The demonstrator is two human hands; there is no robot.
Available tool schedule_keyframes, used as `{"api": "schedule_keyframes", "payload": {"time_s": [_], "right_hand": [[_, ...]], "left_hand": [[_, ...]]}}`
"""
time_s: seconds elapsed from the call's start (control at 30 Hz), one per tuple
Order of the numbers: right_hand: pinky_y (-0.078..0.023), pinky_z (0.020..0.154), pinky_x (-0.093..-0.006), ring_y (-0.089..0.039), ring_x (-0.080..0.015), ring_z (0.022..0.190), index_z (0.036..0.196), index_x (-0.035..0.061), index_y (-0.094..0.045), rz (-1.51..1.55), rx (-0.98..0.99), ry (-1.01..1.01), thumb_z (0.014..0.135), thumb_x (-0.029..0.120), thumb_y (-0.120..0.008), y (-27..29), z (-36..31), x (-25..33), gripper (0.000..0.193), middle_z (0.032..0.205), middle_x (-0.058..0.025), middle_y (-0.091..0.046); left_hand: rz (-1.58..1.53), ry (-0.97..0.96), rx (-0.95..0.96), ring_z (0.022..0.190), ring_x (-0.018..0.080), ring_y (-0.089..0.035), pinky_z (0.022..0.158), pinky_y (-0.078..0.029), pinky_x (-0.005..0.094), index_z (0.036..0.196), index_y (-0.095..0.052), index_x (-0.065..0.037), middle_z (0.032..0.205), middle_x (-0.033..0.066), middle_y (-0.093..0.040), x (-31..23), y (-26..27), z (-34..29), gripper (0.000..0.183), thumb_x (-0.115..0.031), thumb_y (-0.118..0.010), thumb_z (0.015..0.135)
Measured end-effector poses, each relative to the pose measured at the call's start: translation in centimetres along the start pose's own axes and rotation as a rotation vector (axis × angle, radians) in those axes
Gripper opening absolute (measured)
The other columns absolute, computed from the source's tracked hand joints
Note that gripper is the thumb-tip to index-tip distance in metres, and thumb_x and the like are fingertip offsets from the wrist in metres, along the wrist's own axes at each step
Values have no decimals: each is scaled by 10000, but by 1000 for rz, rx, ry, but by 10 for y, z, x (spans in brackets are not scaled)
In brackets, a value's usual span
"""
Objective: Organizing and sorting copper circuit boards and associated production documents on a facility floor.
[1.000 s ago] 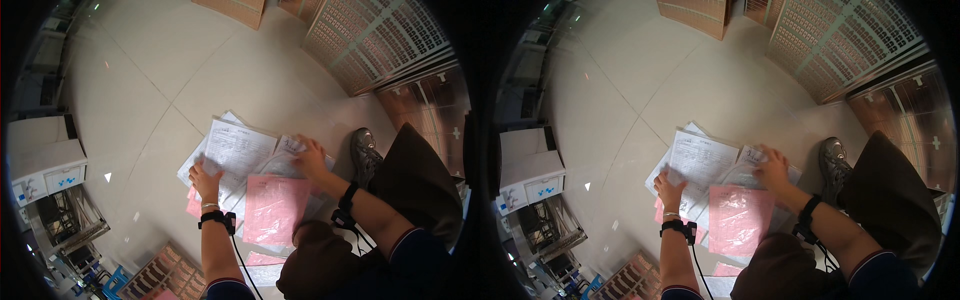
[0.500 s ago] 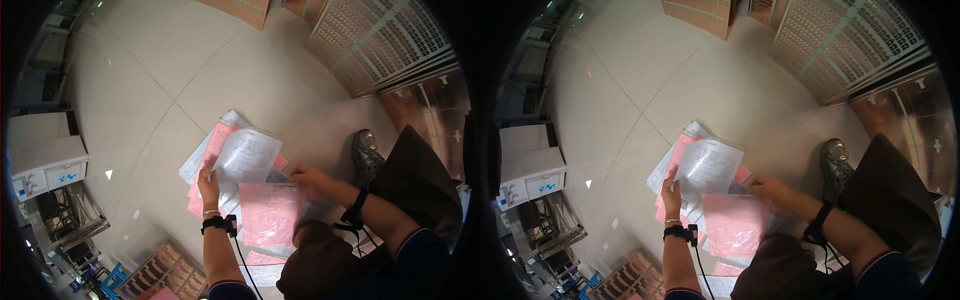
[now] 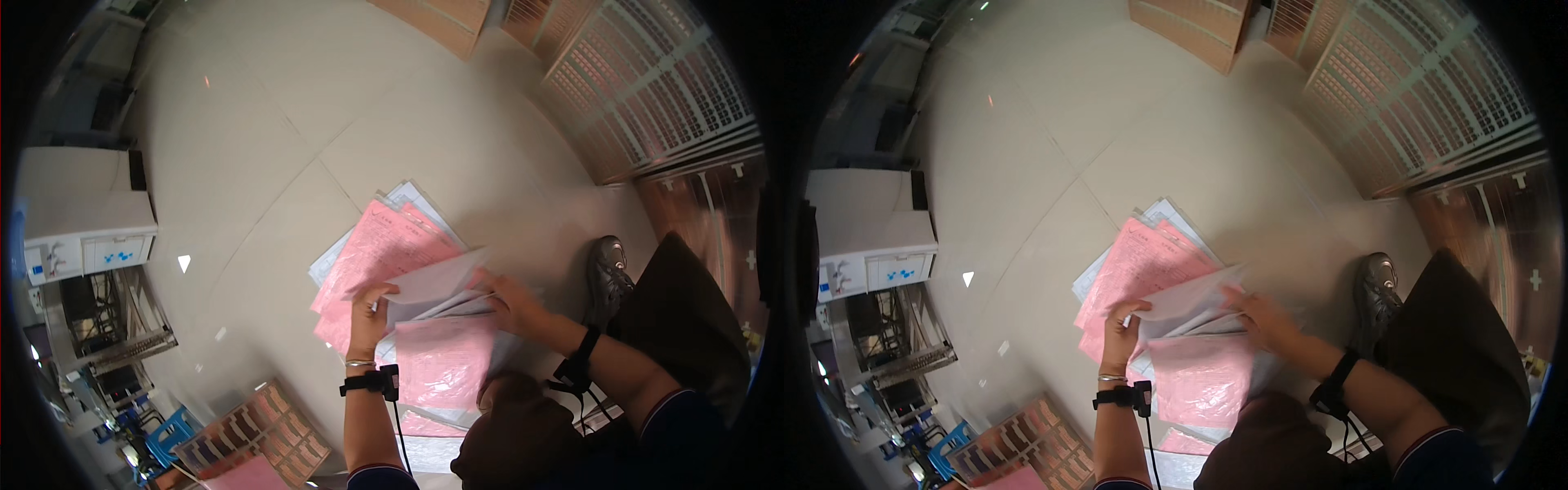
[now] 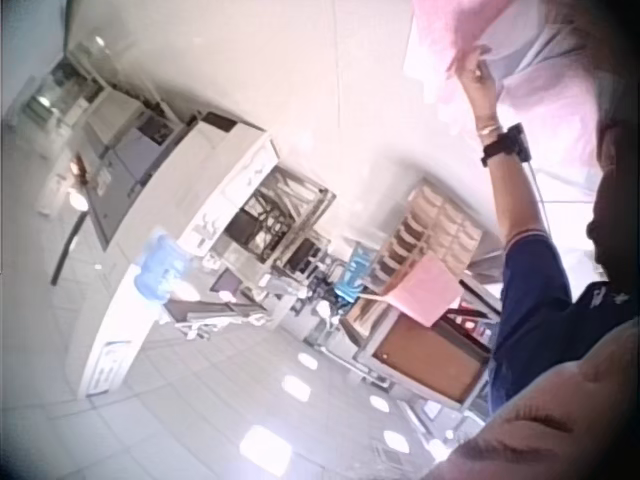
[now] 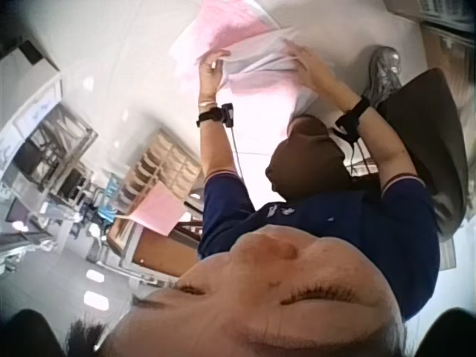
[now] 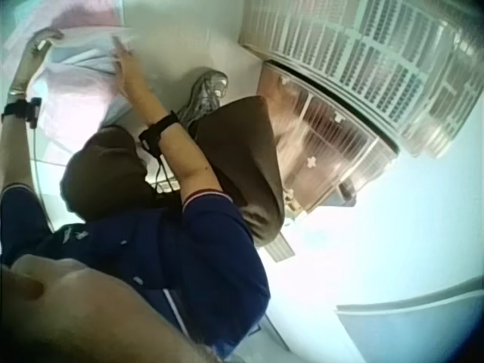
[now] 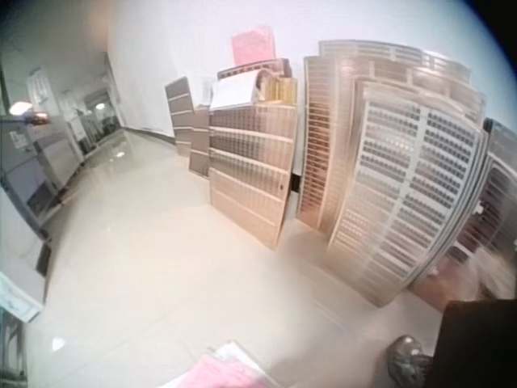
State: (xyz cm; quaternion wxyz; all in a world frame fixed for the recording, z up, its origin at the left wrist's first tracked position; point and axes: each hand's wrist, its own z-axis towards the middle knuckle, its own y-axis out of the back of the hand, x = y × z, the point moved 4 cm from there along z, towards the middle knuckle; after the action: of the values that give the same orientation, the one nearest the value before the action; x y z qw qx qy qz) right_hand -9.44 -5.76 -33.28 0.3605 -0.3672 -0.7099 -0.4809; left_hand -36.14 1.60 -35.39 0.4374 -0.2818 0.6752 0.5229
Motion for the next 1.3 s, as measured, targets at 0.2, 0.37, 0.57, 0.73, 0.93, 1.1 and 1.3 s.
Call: {"api": "schedule_keyframes", "payload": {"time_s": [0.2,0.37,0.57,0.73,0.93,1.1,1.3], "right_hand": [[-398,872,-401,-527,-331,945,1292,105,-435,17,-99,-16,798,48,-577,3,3,-1,517,1034,-126,-600],[-399,869,-390,-528,-315,956,1101,84,-562,-54,-51,28,792,63,-586,5,10,-8,310,1018,-123,-602],[-409,847,-388,-534,-288,934,954,91,-630,-48,-15,53,776,48,-593,0,16,-3,186,945,-106,-603],[-391,836,-387,-532,-260,905,888,109,-651,-41,-28,69,734,27,-619,3,16,-10,177,863,-80,-594],[-348,837,-370,-499,-230,954,815,174,-679,-244,-50,-23,674,-19,-643,6,13,-8,242,953,-36,-568],[-371,850,-416,-509,-256,973,823,133,-665,-291,-350,153,670,-12,-641,17,16,15,213,974,-52,-575],[-452,748,-394,-573,-317,842,835,42,-592,-36,-17,234,709,5,-614,-1,14,-3,133,863,-117,-600]], "left_hand": [[-72,144,110,909,208,-613,825,-455,301,931,-626,-27,908,88,-655,-12,3,-20,224,88,-503,784],[-135,517,317,932,190,-597,847,-441,285,935,-622,3,916,97,-646,-13,6,-24,135,-44,-559,825],[386,102,-214,1014,264,-551,908,-413,344,1075,-583,-15,1068,124,-600,36,48,11,315,-89,-646,775],[671,202,-252,1052,332,-501,912,-403,375,1184,-510,-68,1121,158,-534,56,28,38,487,-89,-664,723],[785,241,-179,939,321,-532,828,-425,377,1024,-596,-58,953,139,-571,33,28,48,329,-70,-659,701],[-26,419,406,709,107,-543,647,-441,268,834,-630,-15,760,-6,-583,14,10,7,119,-132,-641,812],[-232,662,202,700,72,-518,662,-441,223,894,-634,32,718,-30,-578,5,16,16,238,-203,-614,860]]}}
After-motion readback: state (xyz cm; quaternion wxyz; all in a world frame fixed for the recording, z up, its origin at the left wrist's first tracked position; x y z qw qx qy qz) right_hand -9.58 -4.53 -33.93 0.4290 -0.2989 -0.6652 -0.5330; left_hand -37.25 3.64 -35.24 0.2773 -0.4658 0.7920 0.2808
